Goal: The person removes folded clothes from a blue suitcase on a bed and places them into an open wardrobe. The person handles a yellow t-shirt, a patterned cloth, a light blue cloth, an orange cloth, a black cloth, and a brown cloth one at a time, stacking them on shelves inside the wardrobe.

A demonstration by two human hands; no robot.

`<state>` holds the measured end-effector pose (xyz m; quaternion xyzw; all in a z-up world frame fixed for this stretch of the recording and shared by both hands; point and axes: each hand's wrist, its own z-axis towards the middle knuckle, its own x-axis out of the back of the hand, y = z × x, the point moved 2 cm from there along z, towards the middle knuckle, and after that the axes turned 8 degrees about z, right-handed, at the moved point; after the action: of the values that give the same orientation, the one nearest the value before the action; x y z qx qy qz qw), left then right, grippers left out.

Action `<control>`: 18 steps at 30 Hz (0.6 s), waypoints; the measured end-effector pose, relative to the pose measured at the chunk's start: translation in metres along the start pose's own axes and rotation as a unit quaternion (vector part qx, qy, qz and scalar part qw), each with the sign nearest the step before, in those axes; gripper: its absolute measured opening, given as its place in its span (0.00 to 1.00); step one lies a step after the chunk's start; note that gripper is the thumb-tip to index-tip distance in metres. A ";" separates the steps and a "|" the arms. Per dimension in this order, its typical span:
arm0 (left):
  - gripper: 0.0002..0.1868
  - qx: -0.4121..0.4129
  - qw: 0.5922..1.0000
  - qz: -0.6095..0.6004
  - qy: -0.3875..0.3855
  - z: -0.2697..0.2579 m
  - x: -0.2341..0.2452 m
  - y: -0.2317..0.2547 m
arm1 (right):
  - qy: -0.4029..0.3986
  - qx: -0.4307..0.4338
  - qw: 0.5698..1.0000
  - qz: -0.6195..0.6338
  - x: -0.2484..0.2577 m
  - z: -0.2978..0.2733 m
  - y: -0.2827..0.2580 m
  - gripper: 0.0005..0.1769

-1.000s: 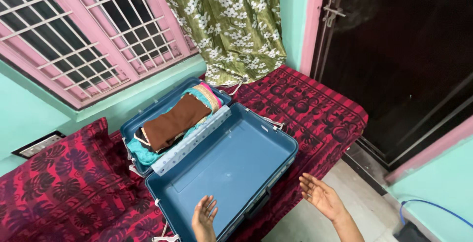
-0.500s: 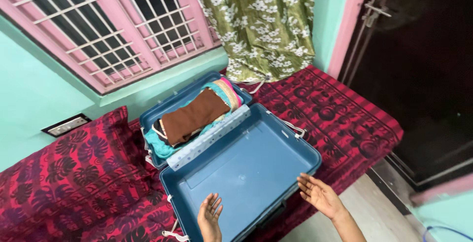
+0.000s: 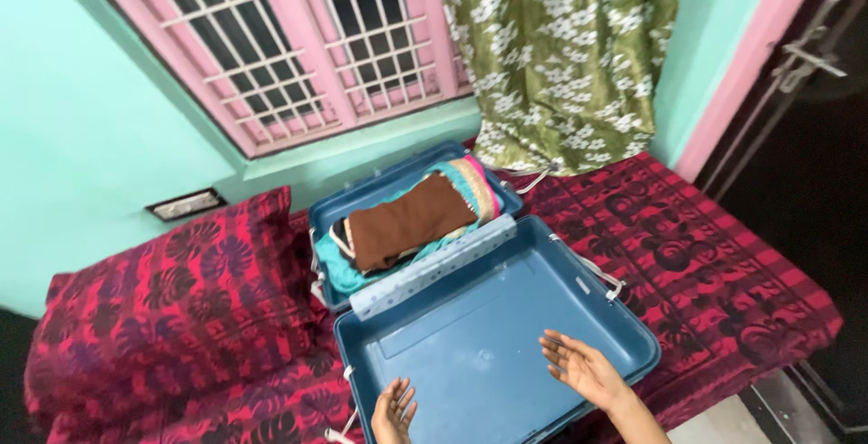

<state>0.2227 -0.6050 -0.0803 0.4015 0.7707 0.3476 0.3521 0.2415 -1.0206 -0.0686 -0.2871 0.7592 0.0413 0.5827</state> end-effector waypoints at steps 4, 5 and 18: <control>0.29 -0.014 0.999 -0.038 0.029 -0.005 0.024 -0.003 | -0.008 -0.033 0.999 -0.011 -0.005 0.026 0.015 0.23; 0.30 -0.015 0.998 -0.047 0.033 -0.007 0.029 -0.005 | -0.007 -0.044 0.999 -0.014 -0.007 0.032 0.016 0.23; 0.29 -0.050 0.986 -0.082 0.138 -0.035 0.013 -0.024 | -0.064 -0.130 0.989 0.017 -0.016 0.083 -0.034 0.22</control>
<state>0.1795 -0.6130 -0.0854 0.2673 0.8236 0.4078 0.2896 0.3321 -1.0102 -0.0710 -0.3445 0.7135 0.1677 0.5866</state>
